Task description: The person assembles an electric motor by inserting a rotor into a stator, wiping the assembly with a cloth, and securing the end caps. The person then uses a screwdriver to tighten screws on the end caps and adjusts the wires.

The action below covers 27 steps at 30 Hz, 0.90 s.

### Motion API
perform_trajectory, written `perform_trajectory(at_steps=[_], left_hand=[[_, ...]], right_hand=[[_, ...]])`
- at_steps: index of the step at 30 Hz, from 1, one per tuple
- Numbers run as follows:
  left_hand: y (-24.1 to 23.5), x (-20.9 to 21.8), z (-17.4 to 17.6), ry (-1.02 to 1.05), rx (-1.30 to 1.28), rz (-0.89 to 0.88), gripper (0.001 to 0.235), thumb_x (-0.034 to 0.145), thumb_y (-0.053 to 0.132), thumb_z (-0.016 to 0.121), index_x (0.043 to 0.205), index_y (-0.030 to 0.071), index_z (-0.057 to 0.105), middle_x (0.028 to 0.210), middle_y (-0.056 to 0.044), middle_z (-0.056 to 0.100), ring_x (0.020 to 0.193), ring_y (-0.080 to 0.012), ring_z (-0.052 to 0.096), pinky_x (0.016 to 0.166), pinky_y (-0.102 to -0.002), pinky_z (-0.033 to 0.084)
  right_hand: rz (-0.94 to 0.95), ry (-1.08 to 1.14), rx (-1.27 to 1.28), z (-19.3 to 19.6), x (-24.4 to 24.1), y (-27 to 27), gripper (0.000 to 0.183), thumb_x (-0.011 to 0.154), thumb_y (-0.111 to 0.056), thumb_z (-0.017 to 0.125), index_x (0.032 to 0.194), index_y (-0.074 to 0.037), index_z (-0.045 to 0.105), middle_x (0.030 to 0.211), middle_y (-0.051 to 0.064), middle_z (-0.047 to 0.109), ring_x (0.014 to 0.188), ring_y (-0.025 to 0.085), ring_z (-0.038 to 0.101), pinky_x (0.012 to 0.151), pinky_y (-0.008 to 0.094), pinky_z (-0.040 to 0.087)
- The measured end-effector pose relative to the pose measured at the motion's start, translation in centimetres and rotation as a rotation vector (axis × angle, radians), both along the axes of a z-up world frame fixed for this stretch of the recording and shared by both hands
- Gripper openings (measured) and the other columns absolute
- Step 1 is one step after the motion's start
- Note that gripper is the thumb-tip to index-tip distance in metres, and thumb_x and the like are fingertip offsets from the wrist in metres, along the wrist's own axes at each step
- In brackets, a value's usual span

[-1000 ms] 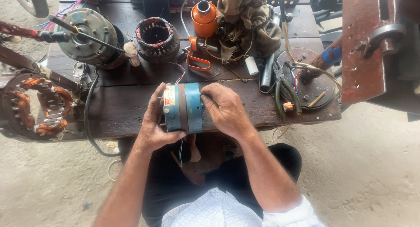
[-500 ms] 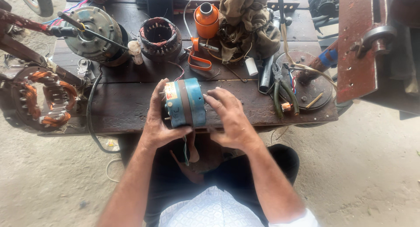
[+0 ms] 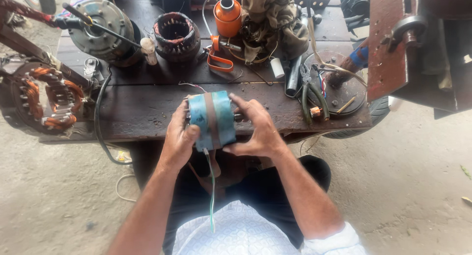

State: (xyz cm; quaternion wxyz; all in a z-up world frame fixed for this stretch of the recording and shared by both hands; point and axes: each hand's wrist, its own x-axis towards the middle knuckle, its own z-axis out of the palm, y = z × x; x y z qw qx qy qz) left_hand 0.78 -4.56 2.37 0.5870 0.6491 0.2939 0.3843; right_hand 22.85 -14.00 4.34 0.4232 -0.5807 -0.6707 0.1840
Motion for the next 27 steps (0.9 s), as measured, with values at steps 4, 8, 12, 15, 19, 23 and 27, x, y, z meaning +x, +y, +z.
perform_trajectory(at_steps=[4, 8, 12, 15, 19, 23, 27], left_hand=[[0.7, -0.5, 0.1, 0.289, 0.174, 0.073, 0.107, 0.085, 0.09, 0.025, 0.14, 0.006, 0.062, 0.142, -0.015, 0.058, 0.137, -0.0305, 0.045, 0.113, -0.043, 0.035], [2.4, -0.5, 1.0, 0.388, 0.203, 0.105, 0.084, 0.093, 0.077, 0.036, 0.126, 0.01, 0.074, 0.12, -0.011, 0.067, 0.12, -0.0258, 0.053, 0.104, -0.041, 0.043], [3.2, 0.2, 1.2, 0.356, 0.072, 0.126, 0.065, 0.092, 0.064, 0.054, 0.124, 0.011, 0.073, 0.108, -0.006, 0.071, 0.108, -0.0202, 0.065, 0.089, -0.037, 0.054], [3.5, 0.7, 0.4, 0.203, 0.05, 0.149, 0.058, 0.092, 0.057, 0.064, 0.123, 0.008, 0.074, 0.112, -0.007, 0.07, 0.104, -0.0182, 0.067, 0.089, -0.034, 0.057], [3.9, 0.8, -0.6, 0.089, 0.005, 0.109, 0.051, 0.101, 0.05, 0.058, 0.126, 0.009, 0.073, 0.119, -0.005, 0.067, 0.109, -0.0152, 0.063, 0.089, -0.03, 0.055], [4.0, 0.4, -0.5, 0.088, -0.046, 0.071, 0.049, 0.1, 0.043, 0.062, 0.136, 0.009, 0.068, 0.134, -0.004, 0.06, 0.104, -0.0169, 0.063, 0.084, -0.03, 0.056], [2.8, 0.7, 0.0, 0.223, -0.345, -0.049, 0.081, 0.084, 0.034, 0.074, 0.154, 0.016, 0.037, 0.11, -0.016, 0.076, 0.097, -0.0152, 0.073, 0.073, -0.03, 0.061]], right_hand=[[-0.027, 0.146, -0.139, 1.6, 0.4, 0.4, 0.119, 0.066, -0.06, 0.083, 0.161, -0.009, 0.035, 0.111, 0.01, 0.068, 0.113, 0.026, 0.069, 0.109, 0.046, 0.052], [-0.096, 0.351, -0.393, 2.1, 1.0, 2.4, 0.122, 0.057, -0.069, 0.078, 0.158, -0.013, 0.039, 0.108, 0.018, 0.07, 0.108, 0.032, 0.069, 0.095, 0.046, 0.058], [-0.064, 0.477, -0.454, 1.4, 1.9, 4.9, 0.113, 0.067, -0.066, 0.076, 0.156, -0.006, 0.043, 0.126, 0.022, 0.069, 0.125, 0.033, 0.066, 0.102, 0.042, 0.054], [-0.035, 0.552, -0.398, 0.3, 2.5, 6.1, 0.101, 0.079, -0.061, 0.073, 0.155, -0.003, 0.042, 0.13, 0.016, 0.068, 0.125, 0.024, 0.065, 0.102, 0.033, 0.054], [-0.075, 0.834, -0.425, -0.2, 3.2, 7.0, 0.085, 0.088, -0.052, 0.07, 0.153, -0.001, 0.051, 0.109, 0.006, 0.07, 0.089, 0.011, 0.061, 0.069, 0.023, 0.05], [-0.163, 0.812, -0.474, 0.1, 2.9, 7.0, 0.078, 0.087, -0.054, 0.062, 0.149, -0.007, 0.054, 0.094, -0.003, 0.066, 0.075, 0.003, 0.057, 0.055, 0.018, 0.043], [-0.263, 0.715, -0.478, 0.0, 2.4, 5.9, 0.078, 0.084, -0.057, 0.055, 0.15, -0.015, 0.053, 0.092, -0.005, 0.064, 0.072, 0.002, 0.056, 0.051, 0.018, 0.041]])
